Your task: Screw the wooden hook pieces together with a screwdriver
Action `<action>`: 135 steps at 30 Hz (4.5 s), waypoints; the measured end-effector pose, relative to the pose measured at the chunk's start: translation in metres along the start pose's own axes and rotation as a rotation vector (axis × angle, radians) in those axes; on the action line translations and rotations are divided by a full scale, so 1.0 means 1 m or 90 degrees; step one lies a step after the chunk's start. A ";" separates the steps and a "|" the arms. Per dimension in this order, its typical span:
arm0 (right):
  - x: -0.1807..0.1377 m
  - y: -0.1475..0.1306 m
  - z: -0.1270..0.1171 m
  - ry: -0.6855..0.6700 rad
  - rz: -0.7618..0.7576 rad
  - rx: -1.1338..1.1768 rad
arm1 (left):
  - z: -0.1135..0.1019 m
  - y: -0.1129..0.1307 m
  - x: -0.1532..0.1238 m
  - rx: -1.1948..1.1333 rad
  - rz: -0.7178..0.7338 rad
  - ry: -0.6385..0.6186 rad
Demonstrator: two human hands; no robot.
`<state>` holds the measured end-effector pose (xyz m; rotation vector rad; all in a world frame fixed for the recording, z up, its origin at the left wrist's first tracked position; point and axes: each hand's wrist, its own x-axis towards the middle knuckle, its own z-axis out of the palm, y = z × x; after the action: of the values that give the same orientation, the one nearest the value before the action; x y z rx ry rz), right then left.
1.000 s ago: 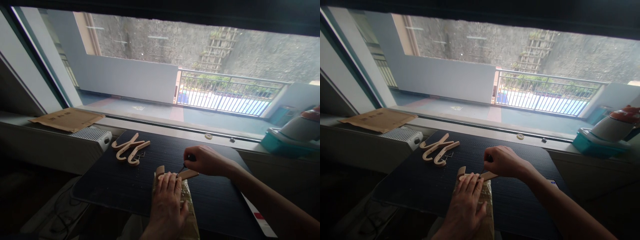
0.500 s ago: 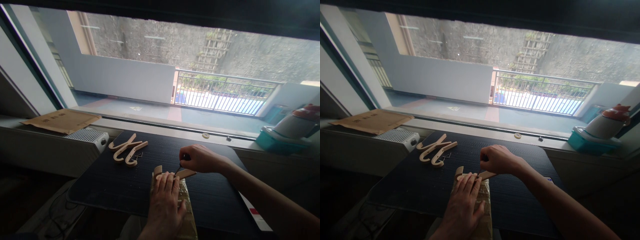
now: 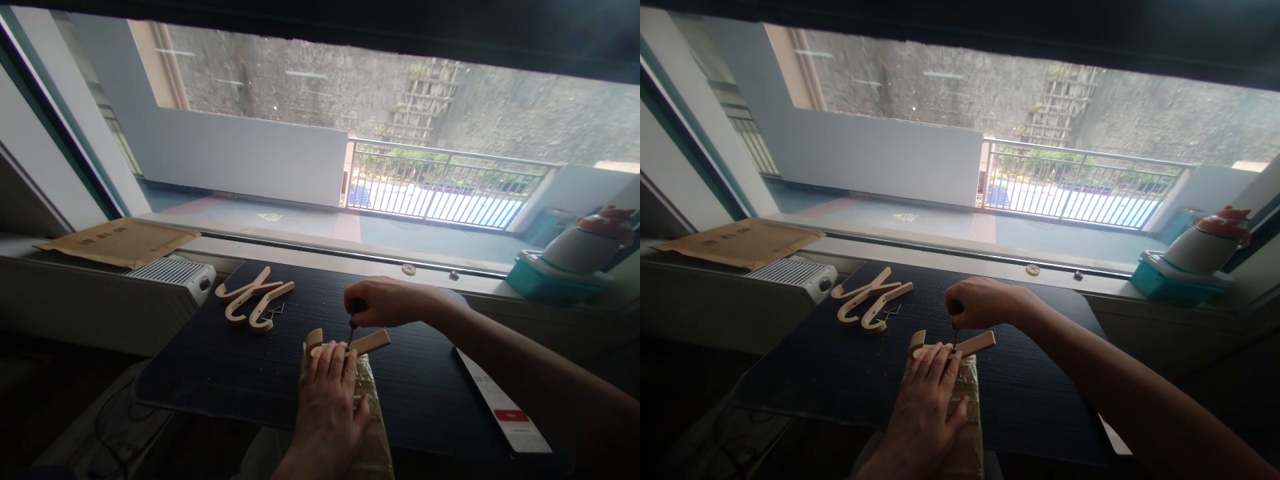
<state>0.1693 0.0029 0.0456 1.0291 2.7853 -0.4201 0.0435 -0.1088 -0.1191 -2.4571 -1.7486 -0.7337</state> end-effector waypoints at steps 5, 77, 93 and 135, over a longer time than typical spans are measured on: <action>0.002 0.008 0.004 -0.002 0.000 0.062 | 0.002 -0.001 -0.001 0.009 0.005 -0.009; -0.005 -0.006 -0.006 0.085 0.039 -0.074 | -0.002 0.001 0.001 0.010 0.006 0.001; 0.002 0.000 0.007 0.126 0.057 -0.029 | -0.002 0.001 0.001 0.012 0.006 -0.004; -0.008 0.004 0.009 0.125 0.072 -0.016 | -0.004 0.001 0.001 0.017 0.015 -0.002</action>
<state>0.1778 -0.0017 0.0384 1.2785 2.8722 -0.2836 0.0437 -0.1091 -0.1152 -2.4584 -1.7169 -0.6997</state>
